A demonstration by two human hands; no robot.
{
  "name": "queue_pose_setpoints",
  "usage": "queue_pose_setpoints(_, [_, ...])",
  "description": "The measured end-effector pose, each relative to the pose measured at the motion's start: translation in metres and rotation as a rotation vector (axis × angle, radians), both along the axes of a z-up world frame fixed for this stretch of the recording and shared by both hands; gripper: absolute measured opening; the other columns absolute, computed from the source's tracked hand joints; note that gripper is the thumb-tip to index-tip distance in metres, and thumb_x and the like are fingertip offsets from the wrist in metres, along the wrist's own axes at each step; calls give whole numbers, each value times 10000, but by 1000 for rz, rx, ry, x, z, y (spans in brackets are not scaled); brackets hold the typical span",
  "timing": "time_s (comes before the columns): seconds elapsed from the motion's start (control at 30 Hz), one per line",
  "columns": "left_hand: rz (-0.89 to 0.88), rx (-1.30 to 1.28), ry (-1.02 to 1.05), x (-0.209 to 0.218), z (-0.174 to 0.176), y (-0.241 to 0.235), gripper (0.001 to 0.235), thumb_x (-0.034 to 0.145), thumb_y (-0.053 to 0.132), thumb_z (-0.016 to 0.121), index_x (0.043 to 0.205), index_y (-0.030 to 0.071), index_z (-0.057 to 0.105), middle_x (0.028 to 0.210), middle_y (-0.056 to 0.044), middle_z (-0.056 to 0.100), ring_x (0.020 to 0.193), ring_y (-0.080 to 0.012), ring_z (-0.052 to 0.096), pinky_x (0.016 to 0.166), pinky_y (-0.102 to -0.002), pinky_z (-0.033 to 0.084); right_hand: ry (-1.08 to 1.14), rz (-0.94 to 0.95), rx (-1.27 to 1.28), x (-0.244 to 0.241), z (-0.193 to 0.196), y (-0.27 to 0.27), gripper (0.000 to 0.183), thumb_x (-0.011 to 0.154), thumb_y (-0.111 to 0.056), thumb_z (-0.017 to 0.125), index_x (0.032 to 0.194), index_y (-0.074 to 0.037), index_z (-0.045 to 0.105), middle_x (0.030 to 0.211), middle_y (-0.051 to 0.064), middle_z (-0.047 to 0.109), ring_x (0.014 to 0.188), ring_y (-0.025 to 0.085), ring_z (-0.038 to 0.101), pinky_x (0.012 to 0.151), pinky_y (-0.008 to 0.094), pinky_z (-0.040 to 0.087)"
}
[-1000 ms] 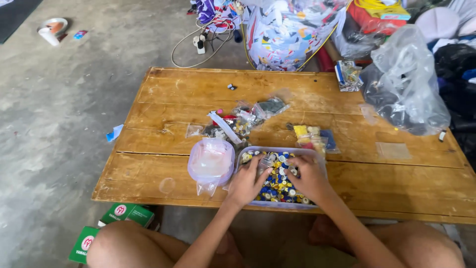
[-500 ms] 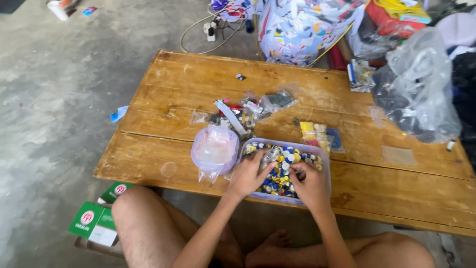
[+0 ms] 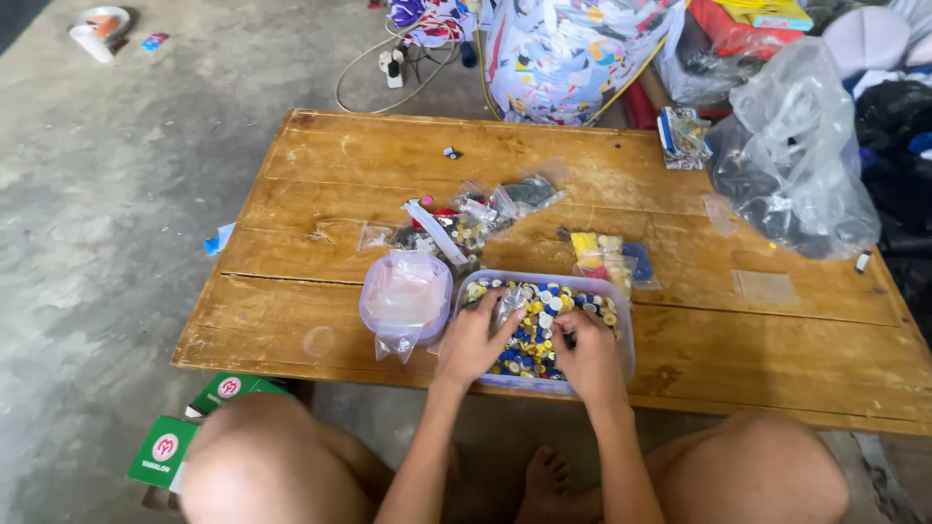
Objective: The person sits on the floor and sorts small buttons from a plastic container into a small plastic bag. They pick up buttons with their right hand and place them into the bag held by the left hand, repeating this process for several buttons.
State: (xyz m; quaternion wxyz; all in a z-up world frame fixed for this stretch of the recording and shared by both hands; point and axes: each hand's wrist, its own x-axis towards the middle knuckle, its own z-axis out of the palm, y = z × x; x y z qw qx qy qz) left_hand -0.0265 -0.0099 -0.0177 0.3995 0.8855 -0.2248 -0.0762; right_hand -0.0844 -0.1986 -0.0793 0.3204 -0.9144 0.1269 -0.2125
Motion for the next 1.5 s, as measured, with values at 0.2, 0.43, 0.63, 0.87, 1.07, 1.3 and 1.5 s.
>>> queue_pose_setpoints(0.2, [39, -17, 31, -10, 23, 0, 497, 955, 465, 544, 1282, 94, 591, 989, -286, 723, 942, -471, 704, 820, -586, 541, 34, -38, -52, 2, 5, 8, 43, 858, -198, 698, 863, -159, 717, 794, 105, 712, 828, 346, 729, 730, 461, 588])
queue_pose_setpoints(0.43, [-8, 71, -3, 3, -8, -4, 471, 944, 489, 565, 1262, 144, 594, 991, -227, 735, 920, -437, 718, 804, -560, 562, 109, -103, -106, 1, -4, 7, 88, 838, -295, 716, 863, -211, 705, 808, 13, 701, 845, 261, 733, 725, 417, 617])
queue_pose_setpoints(0.63, [-47, 124, -74, 7, -18, 1, 453, 948, 504, 546, 1294, 212, 572, 1016, -173, 735, 939, -405, 719, 793, -547, 573, 108, 10, -173, 5, -13, 4, 108, 841, -326, 719, 886, -230, 701, 842, -12, 707, 861, 244, 738, 719, 411, 620])
queue_pose_setpoints(0.87, [-18, 28, -51, -1, -8, -3, 447, 990, 464, 487, 1251, 117, 595, 956, -238, 732, 886, -449, 717, 767, -565, 561, 138, 290, -297, 6, -7, -4, 269, 845, -306, 736, 1062, -169, 658, 1008, 63, 623, 1035, 350, 679, 817, 474, 595])
queue_pose_setpoints(1.07, [12, 8, -9, 0, 5, -5, 468, 1031, 437, 381, 1268, 70, 548, 922, -270, 728, 894, -457, 716, 785, -580, 539, 127, 365, -243, 11, 2, -5, 328, 806, -307, 775, 1083, -165, 671, 1026, 96, 620, 1042, 388, 672, 843, 487, 582])
queue_pose_setpoints(1.3, [-48, 39, 96, -15, 6, 1, 410, 1031, 423, 394, 1191, 103, 595, 880, -212, 744, 926, -422, 722, 825, -563, 542, 221, 416, -174, 3, 0, 1, 430, 751, -368, 808, 1120, -198, 668, 1050, 102, 651, 1018, 386, 691, 851, 490, 582])
queue_pose_setpoints(1.5, [-83, -115, 194, -18, 24, 12, 287, 1013, 402, 481, 997, 168, 647, 691, -84, 729, 771, -314, 732, 733, -454, 555, 288, 426, -163, -2, 20, 10, 343, 800, -335, 786, 1064, -144, 679, 990, 93, 645, 999, 366, 697, 822, 462, 583])
